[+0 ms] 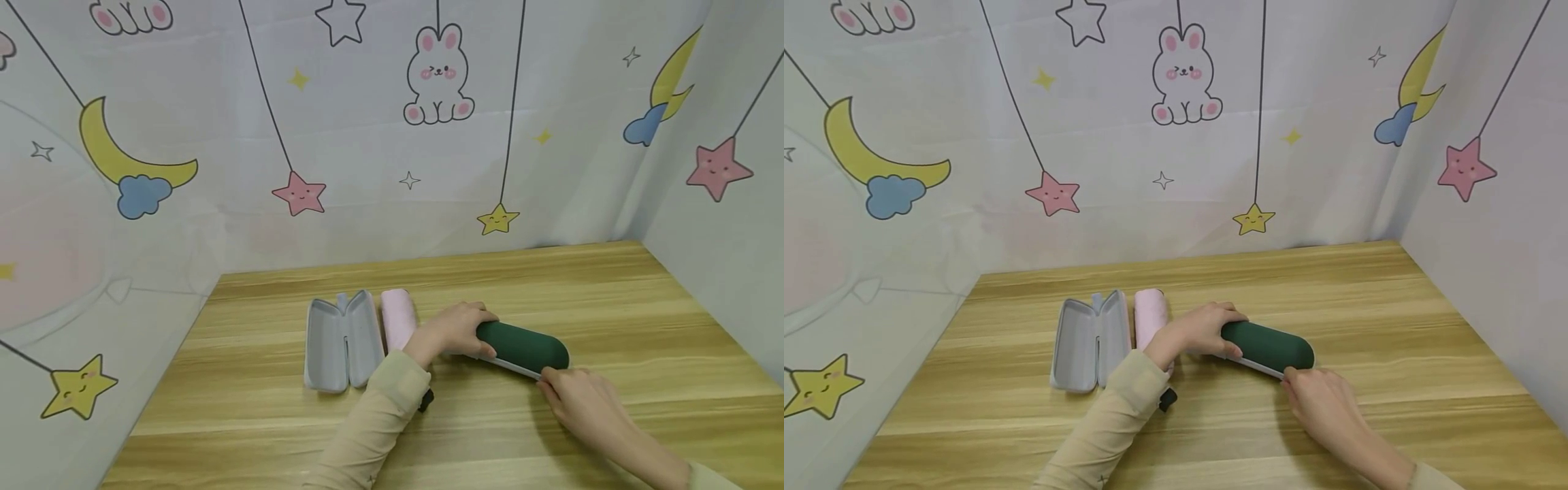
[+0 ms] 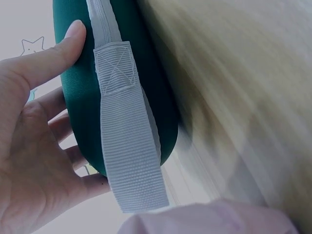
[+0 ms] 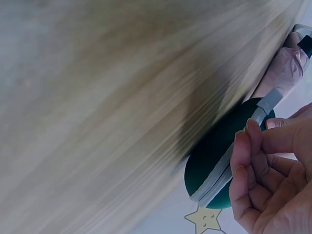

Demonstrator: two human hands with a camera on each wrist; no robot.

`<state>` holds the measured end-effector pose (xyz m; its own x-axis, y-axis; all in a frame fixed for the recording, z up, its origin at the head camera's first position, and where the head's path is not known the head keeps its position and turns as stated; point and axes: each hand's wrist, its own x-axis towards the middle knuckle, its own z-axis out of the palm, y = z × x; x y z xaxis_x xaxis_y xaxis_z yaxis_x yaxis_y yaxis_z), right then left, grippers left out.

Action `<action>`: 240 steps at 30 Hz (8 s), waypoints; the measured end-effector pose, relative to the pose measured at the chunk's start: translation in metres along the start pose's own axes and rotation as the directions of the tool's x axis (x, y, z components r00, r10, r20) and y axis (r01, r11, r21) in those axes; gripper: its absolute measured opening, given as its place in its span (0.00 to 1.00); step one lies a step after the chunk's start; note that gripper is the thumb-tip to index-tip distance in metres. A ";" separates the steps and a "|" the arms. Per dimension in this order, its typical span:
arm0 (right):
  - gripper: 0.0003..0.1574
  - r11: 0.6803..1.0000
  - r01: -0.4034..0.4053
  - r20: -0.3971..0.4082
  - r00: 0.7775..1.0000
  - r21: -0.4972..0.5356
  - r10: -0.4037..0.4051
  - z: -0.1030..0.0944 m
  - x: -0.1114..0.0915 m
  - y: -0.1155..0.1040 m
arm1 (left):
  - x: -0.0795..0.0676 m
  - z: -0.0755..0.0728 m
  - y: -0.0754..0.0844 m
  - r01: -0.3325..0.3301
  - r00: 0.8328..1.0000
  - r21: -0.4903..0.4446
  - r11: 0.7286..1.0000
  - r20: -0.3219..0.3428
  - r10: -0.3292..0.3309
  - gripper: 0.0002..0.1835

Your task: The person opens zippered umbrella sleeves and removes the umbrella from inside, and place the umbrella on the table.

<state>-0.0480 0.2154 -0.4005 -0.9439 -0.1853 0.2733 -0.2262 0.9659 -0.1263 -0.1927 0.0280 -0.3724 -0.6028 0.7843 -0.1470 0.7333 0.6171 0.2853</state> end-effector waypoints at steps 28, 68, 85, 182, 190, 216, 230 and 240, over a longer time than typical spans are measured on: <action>0.23 1.000 -0.020 0.019 1.000 0.009 0.020 0.004 0.016 -0.018 | 0.001 0.000 -0.001 0.011 1.000 -0.028 1.000 0.006 -0.011 0.33; 0.26 1.000 0.020 0.028 0.999 0.017 -0.021 0.011 0.033 -0.037 | 0.001 -0.002 -0.002 -0.001 0.999 -0.033 0.999 0.038 0.002 0.33; 0.26 0.999 0.033 0.003 0.999 0.021 -0.033 0.014 0.039 -0.041 | 0.003 0.000 -0.003 -0.008 1.000 -0.021 1.000 0.029 0.008 0.32; 0.20 0.763 -0.337 0.345 0.925 0.552 0.159 -0.009 0.056 0.059 | 0.037 0.006 0.017 -0.079 0.993 0.302 0.950 -0.063 0.102 0.35; 0.31 0.672 -0.422 0.447 0.882 0.609 0.149 -0.007 0.053 0.068 | 0.044 0.009 0.019 -0.099 0.988 0.357 0.929 -0.076 0.135 0.32; 0.32 0.623 -0.460 0.496 0.858 0.632 0.130 -0.008 0.053 0.071 | 0.053 0.018 0.026 -0.084 0.983 0.451 0.888 -0.108 0.147 0.37; 0.29 0.643 -0.456 0.491 0.860 0.615 0.139 -0.006 0.053 0.068 | 0.043 0.013 0.028 -0.081 0.982 0.416 0.906 -0.123 0.144 0.38; 0.28 0.661 -0.452 0.487 0.861 0.599 0.147 -0.006 0.054 0.069 | 0.030 0.008 0.024 -0.067 0.971 0.402 0.913 -0.185 0.153 0.37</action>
<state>-0.1134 0.2731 -0.3883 -0.9631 -0.1055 -0.2475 0.1328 0.6135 -0.7784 -0.1904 0.0669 -0.3775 -0.5315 0.8436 0.0761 0.8363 0.5369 -0.1107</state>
